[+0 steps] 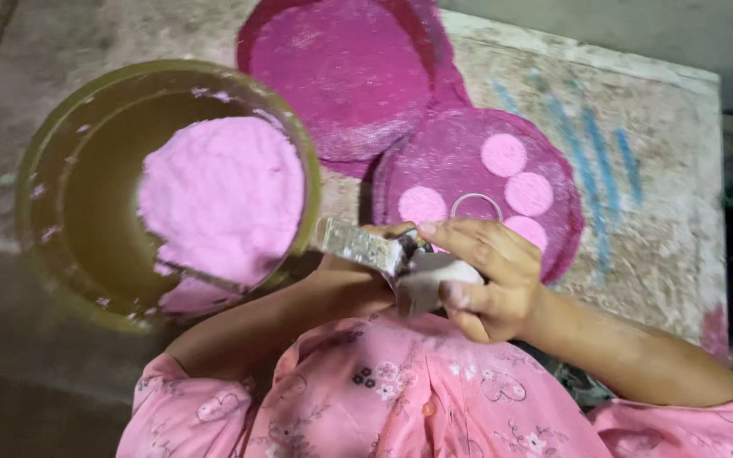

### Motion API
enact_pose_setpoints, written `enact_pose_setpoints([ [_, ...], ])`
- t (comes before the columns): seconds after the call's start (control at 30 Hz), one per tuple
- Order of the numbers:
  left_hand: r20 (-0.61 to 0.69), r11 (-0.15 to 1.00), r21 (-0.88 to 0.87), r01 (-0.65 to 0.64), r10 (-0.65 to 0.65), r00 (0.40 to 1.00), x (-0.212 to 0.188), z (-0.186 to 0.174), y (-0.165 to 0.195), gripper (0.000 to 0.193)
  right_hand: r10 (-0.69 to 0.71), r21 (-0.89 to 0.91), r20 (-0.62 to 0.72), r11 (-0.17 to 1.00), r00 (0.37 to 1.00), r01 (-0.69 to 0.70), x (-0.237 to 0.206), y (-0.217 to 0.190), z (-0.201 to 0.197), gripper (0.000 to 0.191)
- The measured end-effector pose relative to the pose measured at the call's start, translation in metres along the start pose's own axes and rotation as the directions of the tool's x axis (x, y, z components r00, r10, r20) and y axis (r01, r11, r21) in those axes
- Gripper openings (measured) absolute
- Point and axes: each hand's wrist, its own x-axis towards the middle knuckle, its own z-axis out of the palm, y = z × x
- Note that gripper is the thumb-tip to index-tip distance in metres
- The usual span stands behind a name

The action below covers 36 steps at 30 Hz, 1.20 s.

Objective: The person scoops pink batter from a large basin into a handheld batter depositor, then squeezes the tool to deposit round batter discs onto round mesh trays, arranging the discs in rows and setting filled trays aside while refilling the tool with batter.

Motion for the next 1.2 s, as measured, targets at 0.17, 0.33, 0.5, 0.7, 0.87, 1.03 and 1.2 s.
enact_pose_setpoints([
  [0.17, 0.116, 0.991, 0.060, 0.116, -0.122, 0.986, 0.069, 0.003, 0.005, 0.050, 0.502, 0.093, 0.045, 0.859, 0.864, -0.504, 0.001, 0.000, -0.049, 0.067],
  [0.33, 0.251, 0.979, 0.185, -0.082, 0.034, 0.967, 0.116, -0.020, 0.028, 0.066, 0.531, 0.477, 0.756, -0.045, 0.384, -0.878, -0.063, 0.040, -0.109, 0.109],
  [0.5, -0.035, 0.407, -0.850, -0.334, 0.590, 0.807, 0.145, -0.024, 0.004, 0.101, 0.489, 0.492, 0.832, -0.433, 0.261, -0.756, -0.141, 0.037, -0.119, 0.118],
  [0.7, -0.224, -0.069, -0.974, -0.216, 0.436, 0.872, 0.197, 0.028, -0.077, 0.071, 0.510, 0.133, 0.842, -0.515, -0.177, -0.847, -0.158, 0.049, -0.129, 0.106],
  [0.87, -0.378, -0.152, -0.926, -0.347, 0.306, 0.874, 0.217, 0.028, -0.121, 0.027, 0.667, -0.154, 0.672, -0.296, -0.320, -0.943, -0.145, 0.070, -0.123, 0.097],
  [1.03, -0.413, -0.193, -0.911, -0.366, 0.376, 0.830, 0.215, 0.005, -0.138, 0.021, 0.776, -0.245, 0.581, -0.123, -0.248, -0.962, -0.131, 0.073, -0.091, 0.086],
  [1.2, -0.388, -0.181, -0.921, -0.344, 0.375, 0.842, 0.204, -0.005, -0.147, 0.023, 0.776, -0.190, 0.599, -0.100, -0.196, -0.977, -0.120, 0.067, -0.076, 0.085],
])
